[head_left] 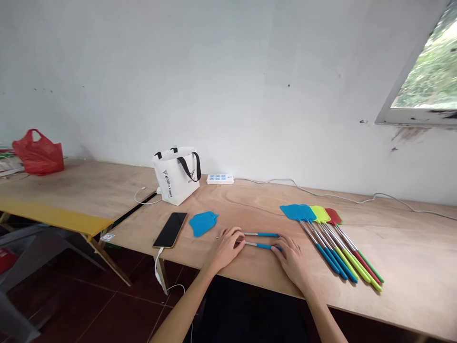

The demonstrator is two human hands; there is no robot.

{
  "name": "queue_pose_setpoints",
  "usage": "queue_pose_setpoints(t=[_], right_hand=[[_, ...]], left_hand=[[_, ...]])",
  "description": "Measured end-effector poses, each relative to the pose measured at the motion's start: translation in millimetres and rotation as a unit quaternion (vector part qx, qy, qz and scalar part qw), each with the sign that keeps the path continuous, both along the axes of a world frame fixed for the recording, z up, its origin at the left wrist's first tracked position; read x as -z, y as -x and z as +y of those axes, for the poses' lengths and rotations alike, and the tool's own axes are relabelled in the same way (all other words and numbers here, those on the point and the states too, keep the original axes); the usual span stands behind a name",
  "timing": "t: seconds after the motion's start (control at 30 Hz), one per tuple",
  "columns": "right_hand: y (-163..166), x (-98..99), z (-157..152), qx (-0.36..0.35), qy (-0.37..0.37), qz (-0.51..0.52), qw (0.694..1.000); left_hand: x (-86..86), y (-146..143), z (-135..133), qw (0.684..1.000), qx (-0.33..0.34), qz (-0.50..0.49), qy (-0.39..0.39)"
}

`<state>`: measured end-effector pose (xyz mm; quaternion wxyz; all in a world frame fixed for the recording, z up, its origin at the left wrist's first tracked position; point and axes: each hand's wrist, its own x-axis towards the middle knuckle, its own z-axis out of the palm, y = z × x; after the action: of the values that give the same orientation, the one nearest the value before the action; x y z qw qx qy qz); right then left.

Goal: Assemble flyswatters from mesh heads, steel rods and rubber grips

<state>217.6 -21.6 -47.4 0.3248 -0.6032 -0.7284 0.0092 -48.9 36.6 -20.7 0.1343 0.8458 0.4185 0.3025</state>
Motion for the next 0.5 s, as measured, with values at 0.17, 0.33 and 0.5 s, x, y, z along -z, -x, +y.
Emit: queue_pose_setpoints(t=[0.17,0.33,0.5], right_hand=[[0.6,-0.2,-1.4,0.004,0.003,-0.009,1.000],[-5.5,1.0,0.4,0.002,0.020,0.031,0.999],[-14.9,3.2,2.4,0.021,0.043,0.064,0.997]], left_hand=[[1.8,1.0,1.5,1.000,-0.017,0.004,-0.013],[0.2,0.9,3.5,0.999,-0.041,0.012,-0.008],[0.8,12.7,13.6,0.998,-0.065,-0.025,0.004]])
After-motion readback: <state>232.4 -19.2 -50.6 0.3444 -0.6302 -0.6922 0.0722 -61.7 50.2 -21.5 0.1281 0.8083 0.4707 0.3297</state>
